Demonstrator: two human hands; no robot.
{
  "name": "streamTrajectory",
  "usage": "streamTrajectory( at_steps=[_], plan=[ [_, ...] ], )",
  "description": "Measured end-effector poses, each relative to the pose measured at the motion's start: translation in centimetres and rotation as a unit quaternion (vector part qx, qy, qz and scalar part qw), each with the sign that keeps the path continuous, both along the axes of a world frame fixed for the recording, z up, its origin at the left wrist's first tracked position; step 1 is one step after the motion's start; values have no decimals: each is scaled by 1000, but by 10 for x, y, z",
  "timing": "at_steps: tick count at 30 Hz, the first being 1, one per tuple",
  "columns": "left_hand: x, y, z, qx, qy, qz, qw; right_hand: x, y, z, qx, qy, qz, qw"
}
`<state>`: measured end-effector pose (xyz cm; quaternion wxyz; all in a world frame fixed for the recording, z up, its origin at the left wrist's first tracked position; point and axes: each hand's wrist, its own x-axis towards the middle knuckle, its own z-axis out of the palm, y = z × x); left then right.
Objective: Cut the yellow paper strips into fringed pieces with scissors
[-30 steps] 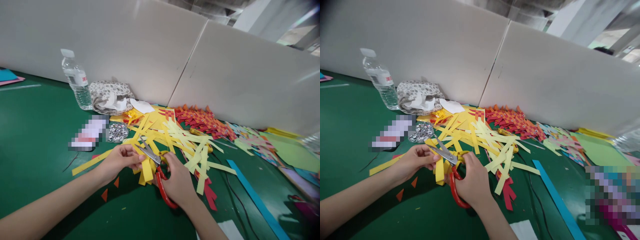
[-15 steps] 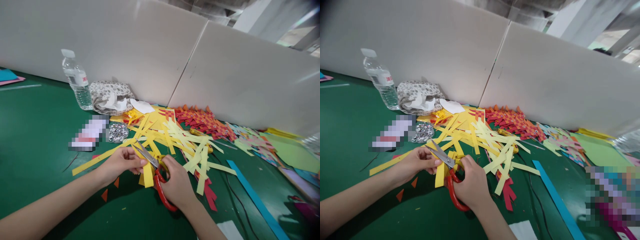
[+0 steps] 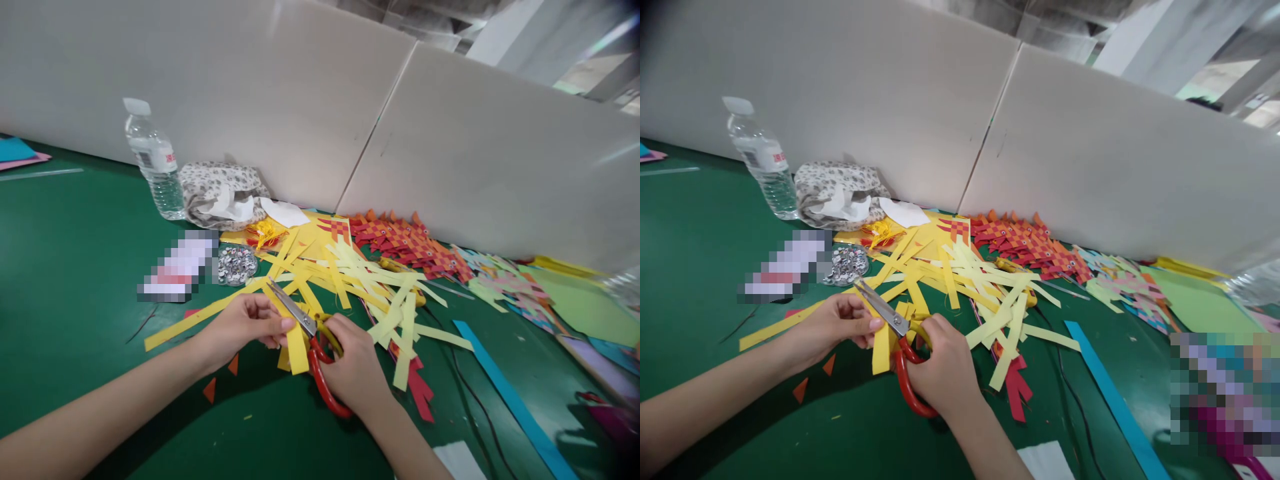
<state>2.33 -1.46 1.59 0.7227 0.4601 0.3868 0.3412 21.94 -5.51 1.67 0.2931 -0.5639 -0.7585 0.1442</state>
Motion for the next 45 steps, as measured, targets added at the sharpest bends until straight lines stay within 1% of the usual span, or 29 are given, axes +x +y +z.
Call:
streamTrajectory(
  at_steps=[4,10,19,27,31,34,36,37,39,41,42,45],
  plan=[
    [0,0,0,3,3,-2,1000,0,0,1,3,-4,0,1000],
    [1,-3,4,-13,13,-1,1000,-2,0,5,-27,-23,-4,999],
    [2,-3,2,-17,15,-13,1000,-1,1,4,-20,-6,0,1000],
    [3,-3,5,-25,33,-9,999,0,0,5,-15,-9,-4,1000],
    [2,-3,4,-21,44,-13,999,-2,0,6,-10,4,-5,1000],
    [2,-2,2,-18,51,-13,998,-3,1,10,-16,36,-17,999],
    [2,-2,2,-16,59,-1,998,-1,3,11,-46,81,-38,995],
    [2,-1,2,-17,64,10,998,0,4,11,-76,111,-48,990],
    [3,-1,3,-17,76,33,996,2,5,9,-154,180,-61,970],
    [3,0,4,-15,88,52,995,3,7,6,-218,253,-56,941],
    [3,0,5,-14,93,58,994,3,7,4,-239,284,-48,927],
    [3,0,5,-14,94,59,994,0,7,3,-274,330,-23,903]
  ],
)
